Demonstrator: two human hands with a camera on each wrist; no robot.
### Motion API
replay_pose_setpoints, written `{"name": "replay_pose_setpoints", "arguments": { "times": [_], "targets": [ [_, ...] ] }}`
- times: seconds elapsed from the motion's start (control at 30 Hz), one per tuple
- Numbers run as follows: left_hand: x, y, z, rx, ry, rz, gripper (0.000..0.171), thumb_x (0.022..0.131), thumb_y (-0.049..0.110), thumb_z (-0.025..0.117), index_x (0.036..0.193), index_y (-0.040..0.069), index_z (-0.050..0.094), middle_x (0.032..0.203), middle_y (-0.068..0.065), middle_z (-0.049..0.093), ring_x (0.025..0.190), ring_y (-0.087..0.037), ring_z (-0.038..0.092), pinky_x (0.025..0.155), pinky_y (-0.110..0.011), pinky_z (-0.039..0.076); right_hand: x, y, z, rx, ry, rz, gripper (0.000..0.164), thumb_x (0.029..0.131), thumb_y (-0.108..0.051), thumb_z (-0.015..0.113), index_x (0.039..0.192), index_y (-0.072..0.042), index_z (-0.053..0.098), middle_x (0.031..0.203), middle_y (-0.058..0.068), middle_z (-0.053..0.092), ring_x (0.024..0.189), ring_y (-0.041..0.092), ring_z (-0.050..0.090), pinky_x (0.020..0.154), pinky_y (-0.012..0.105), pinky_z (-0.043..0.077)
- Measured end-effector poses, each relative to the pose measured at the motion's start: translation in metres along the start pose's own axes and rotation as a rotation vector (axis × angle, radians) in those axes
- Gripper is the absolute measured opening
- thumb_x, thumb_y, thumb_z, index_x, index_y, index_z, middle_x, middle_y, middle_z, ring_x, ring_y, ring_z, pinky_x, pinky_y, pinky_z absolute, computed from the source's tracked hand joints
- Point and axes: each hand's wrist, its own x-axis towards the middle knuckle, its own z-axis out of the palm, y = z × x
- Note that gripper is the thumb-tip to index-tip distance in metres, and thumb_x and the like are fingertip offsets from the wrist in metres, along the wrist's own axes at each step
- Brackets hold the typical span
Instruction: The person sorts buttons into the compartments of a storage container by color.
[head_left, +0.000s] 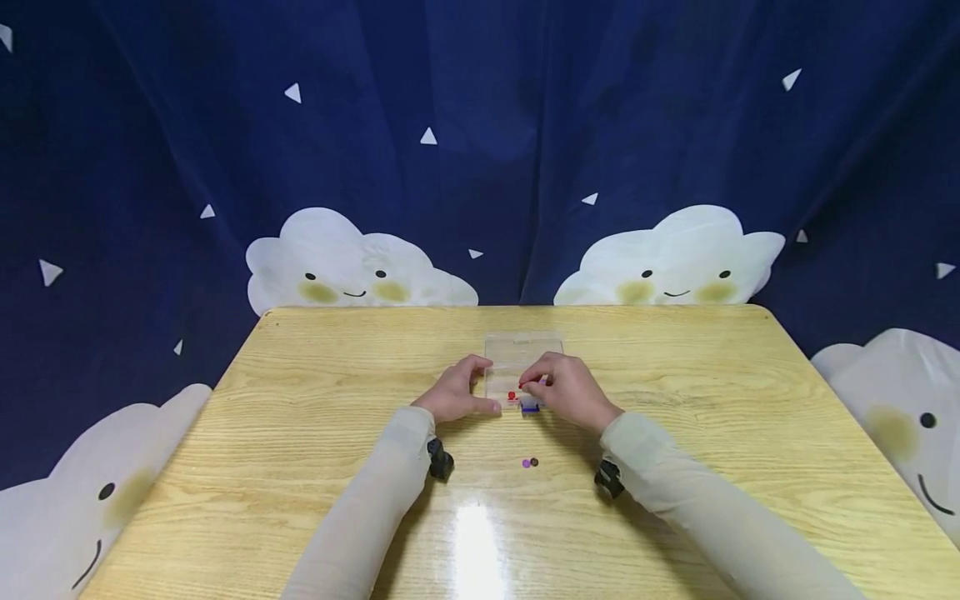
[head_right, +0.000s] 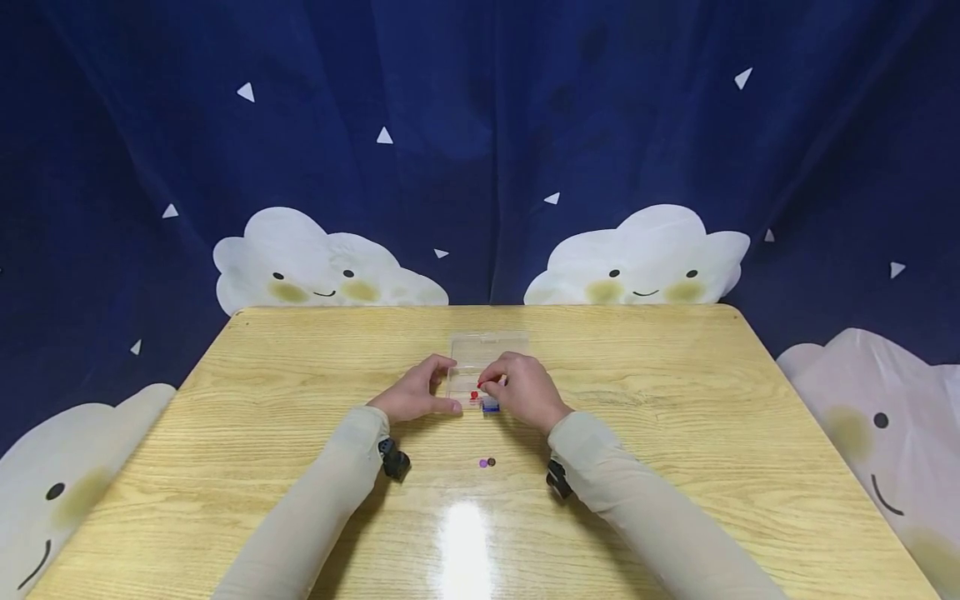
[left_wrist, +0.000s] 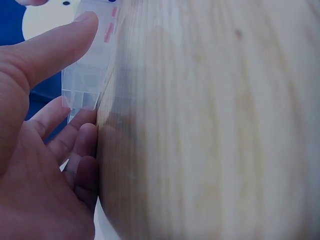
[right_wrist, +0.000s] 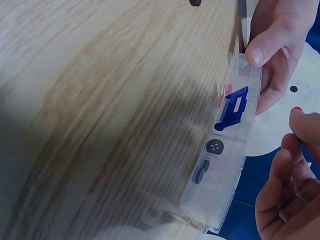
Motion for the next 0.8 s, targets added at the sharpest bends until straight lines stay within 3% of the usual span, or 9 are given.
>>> {"name": "replay_pose_setpoints", "arguments": {
  "times": [0.8],
  "targets": [
    [-0.0001,-0.0001,0.0005,-0.006,-0.006,-0.008,0.077,0.081,0.025,0.083,0.146,0.016,0.042,0.144,-0.012,0.048,0.13,-0.029,0.046,0.111,-0.046,0.039,0.0029,-0.0001,0.0084,-0.027,-0.042,-0.024,0.009,0.088,-0.007,0.071,0.09,-0.011,0.078,0.086,0.001,0.069,0.071,0.007,0.057,0.065,0.02,0.048]
  ]
}}
